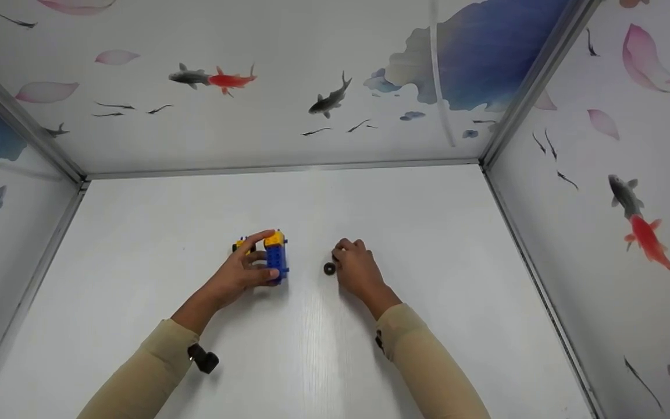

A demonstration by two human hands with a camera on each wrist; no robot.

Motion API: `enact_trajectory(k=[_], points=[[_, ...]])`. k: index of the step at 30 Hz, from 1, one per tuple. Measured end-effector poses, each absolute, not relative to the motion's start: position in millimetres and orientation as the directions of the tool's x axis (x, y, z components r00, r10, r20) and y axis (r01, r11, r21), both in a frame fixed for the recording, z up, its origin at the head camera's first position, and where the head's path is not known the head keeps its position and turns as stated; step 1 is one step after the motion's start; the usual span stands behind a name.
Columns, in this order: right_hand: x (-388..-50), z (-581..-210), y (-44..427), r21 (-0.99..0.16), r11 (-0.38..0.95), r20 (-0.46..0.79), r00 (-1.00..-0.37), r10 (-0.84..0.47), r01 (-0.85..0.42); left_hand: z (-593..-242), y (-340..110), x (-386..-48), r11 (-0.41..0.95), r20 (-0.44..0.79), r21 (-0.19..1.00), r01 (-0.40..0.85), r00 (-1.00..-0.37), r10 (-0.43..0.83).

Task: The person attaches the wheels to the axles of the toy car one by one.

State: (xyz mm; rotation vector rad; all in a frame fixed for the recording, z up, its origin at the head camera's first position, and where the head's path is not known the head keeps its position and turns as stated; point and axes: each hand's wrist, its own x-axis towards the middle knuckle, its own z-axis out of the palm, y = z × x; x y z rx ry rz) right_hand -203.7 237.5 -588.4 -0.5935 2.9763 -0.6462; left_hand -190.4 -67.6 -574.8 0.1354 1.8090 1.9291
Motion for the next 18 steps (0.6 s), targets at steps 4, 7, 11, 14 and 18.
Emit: enact_trajectory(k=[4, 7, 11, 14, 18], points=[[-203.8, -589.9, 241.4, -0.432, 0.843, 0.056, -0.942, -0.330, -0.321, -574.9, -66.5, -189.6, 0.001, -0.254, 0.961, -0.278, -0.875, 0.412], [-202.9, -590.5, 243.3, -0.461, 0.841, 0.048, -0.954, -0.296, -0.284, -574.6, -65.9, -188.9, 0.001, -0.256, 0.960, -0.281, -0.874, 0.413], [-202.2, -590.3, 243.9, -0.511, 0.824, 0.039, -0.964, -0.264, -0.246, -574.3, -65.3, -187.8, 0.006, -0.258, 0.960, -0.280, -0.873, 0.415], [-202.4, -588.4, 241.0, -0.574, 0.787, 0.046, -0.968, -0.247, -0.228, -574.3, -64.8, -187.5, 0.017, -0.255, 0.962, -0.273, -0.874, 0.413], [-203.0, -582.0, 231.5, -0.663, 0.711, 0.062, -0.964, -0.260, -0.235, -574.2, -64.2, -186.7, 0.020, -0.250, 0.964, -0.265, -0.879, 0.407]])
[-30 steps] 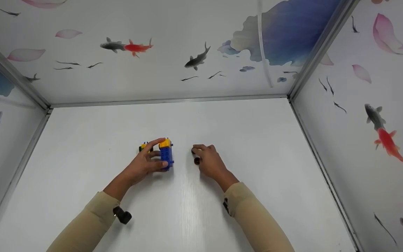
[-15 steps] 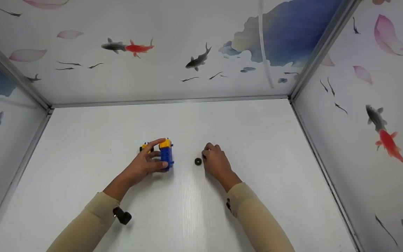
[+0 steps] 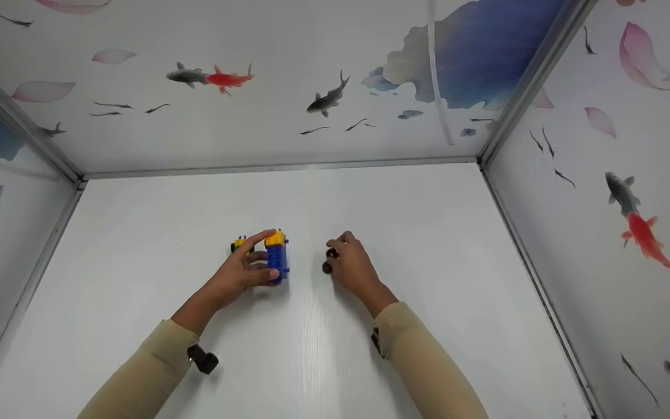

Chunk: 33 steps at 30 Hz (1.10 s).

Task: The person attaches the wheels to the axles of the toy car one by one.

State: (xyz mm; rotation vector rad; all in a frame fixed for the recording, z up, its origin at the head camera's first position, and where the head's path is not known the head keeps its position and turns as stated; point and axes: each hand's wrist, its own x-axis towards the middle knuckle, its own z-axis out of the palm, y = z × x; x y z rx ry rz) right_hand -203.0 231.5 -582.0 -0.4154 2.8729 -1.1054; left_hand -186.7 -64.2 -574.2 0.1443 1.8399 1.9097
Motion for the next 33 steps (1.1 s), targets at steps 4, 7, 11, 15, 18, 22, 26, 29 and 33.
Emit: enact_trajectory(k=[4, 7, 11, 15, 18, 22, 26, 29, 33], points=[[-204.4, -573.6, 218.6, -0.717, 0.656, 0.071, -0.961, -0.269, -0.237, -574.5, -62.9, -186.3, 0.008, -0.245, 0.964, -0.266, -0.878, 0.412], [-206.1, -569.3, 209.1, -0.756, 0.617, 0.070, -0.963, -0.259, -0.220, -575.6, -61.9, -185.9, -0.009, -0.237, 0.964, -0.265, -0.876, 0.420], [-208.5, -565.3, 200.1, -0.797, 0.567, 0.072, -0.965, -0.251, -0.207, -575.8, -60.5, -184.8, -0.022, -0.219, 0.967, -0.253, -0.876, 0.429], [-210.3, -563.9, 193.9, -0.829, 0.519, 0.088, -0.965, -0.248, -0.209, -576.3, -59.6, -184.4, -0.013, -0.212, 0.970, -0.241, -0.877, 0.430], [-211.2, -562.2, 189.7, -0.840, 0.494, 0.101, -0.960, -0.259, -0.222, -576.9, -60.5, -184.5, 0.034, -0.215, 0.975, -0.222, -0.879, 0.426], [-211.4, -559.9, 185.8, -0.848, 0.475, 0.110, -0.955, -0.275, -0.234, -576.3, -62.0, -184.3, 0.101, -0.221, 0.975, -0.197, -0.880, 0.419], [-210.2, -558.3, 183.6, -0.854, 0.465, 0.108, -0.954, -0.281, -0.234, -574.7, -62.3, -184.5, 0.133, -0.232, 0.972, -0.193, -0.878, 0.419], [-208.8, -557.2, 182.3, -0.850, 0.460, 0.123, -0.947, -0.298, -0.255, -573.7, -62.5, -184.3, 0.150, -0.228, 0.972, -0.180, -0.876, 0.425], [-207.8, -555.8, 181.3, -0.826, 0.469, 0.164, -0.930, -0.330, -0.312, -573.4, -62.2, -184.5, 0.169, -0.209, 0.974, -0.149, -0.877, 0.432]])
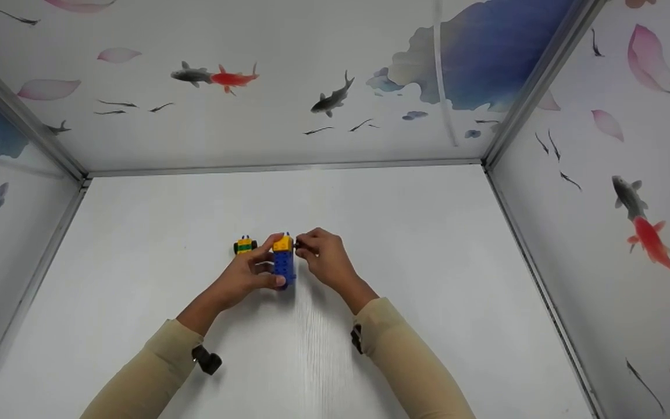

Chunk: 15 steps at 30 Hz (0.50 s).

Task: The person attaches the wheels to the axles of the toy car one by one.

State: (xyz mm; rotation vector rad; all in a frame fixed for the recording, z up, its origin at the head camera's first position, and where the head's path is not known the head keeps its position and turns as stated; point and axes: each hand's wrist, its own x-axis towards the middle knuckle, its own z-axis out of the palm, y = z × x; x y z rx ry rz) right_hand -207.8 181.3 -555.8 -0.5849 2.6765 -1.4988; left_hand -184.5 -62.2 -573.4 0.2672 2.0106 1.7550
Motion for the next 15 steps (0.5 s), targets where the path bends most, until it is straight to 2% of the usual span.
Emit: enact_trajectory(k=[4, 15], points=[[-208.0, -555.5, 181.3, -0.803, 0.492, 0.175, -0.923, -0.344, -0.336, -573.3, -61.3, -185.1, 0.190, -0.199, 0.974, -0.127, -0.879, 0.433], [-207.8, -558.4, 180.3, -0.807, 0.506, 0.144, -0.933, -0.329, -0.303, -577.2, -60.0, -183.5, 0.183, -0.183, 0.977, -0.112, -0.879, 0.441]])
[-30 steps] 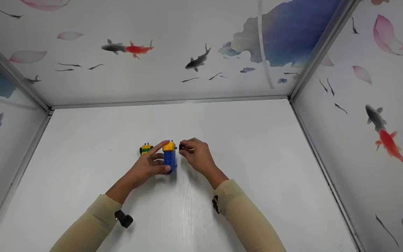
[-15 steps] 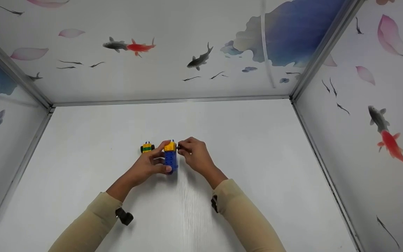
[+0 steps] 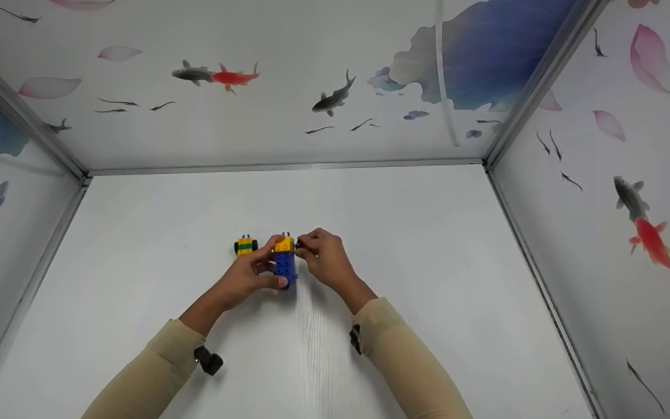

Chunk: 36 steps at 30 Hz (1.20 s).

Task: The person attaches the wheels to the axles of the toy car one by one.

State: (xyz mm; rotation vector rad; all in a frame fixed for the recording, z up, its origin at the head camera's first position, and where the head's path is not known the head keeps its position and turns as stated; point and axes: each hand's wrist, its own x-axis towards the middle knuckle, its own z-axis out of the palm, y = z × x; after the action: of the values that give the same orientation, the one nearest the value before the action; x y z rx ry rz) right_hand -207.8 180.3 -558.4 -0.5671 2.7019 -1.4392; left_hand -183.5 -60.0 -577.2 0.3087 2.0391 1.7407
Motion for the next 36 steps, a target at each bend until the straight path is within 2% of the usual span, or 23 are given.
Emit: enact_trajectory(k=[10, 16, 28, 32, 36], points=[[-210.9, -554.3, 181.4, -0.718, 0.565, 0.188, -0.895, -0.404, -0.406, -577.7, -58.6, -181.2, 0.194, -0.163, 0.978, -0.082, -0.876, 0.453], [-210.8, -551.5, 181.3, -0.765, 0.535, 0.160, -0.911, -0.380, -0.358, -578.0, -58.5, -180.4, 0.175, -0.169, 0.979, -0.102, -0.887, 0.430], [-207.6, -558.3, 190.9, -0.787, 0.538, 0.128, -0.933, -0.336, -0.302, -575.6, -57.2, -183.4, 0.110, -0.160, 0.986, -0.124, -0.885, 0.437], [-206.6, -563.5, 200.4, -0.753, 0.603, 0.076, -0.945, -0.318, -0.263, -574.0, -57.6, -183.9, 0.112, -0.188, 0.982, -0.155, -0.883, 0.430], [-204.9, -569.9, 209.4, -0.646, 0.722, 0.025, -0.952, -0.304, -0.248, -574.7, -57.6, -184.8, 0.096, -0.183, 0.983, -0.157, -0.880, 0.438]])
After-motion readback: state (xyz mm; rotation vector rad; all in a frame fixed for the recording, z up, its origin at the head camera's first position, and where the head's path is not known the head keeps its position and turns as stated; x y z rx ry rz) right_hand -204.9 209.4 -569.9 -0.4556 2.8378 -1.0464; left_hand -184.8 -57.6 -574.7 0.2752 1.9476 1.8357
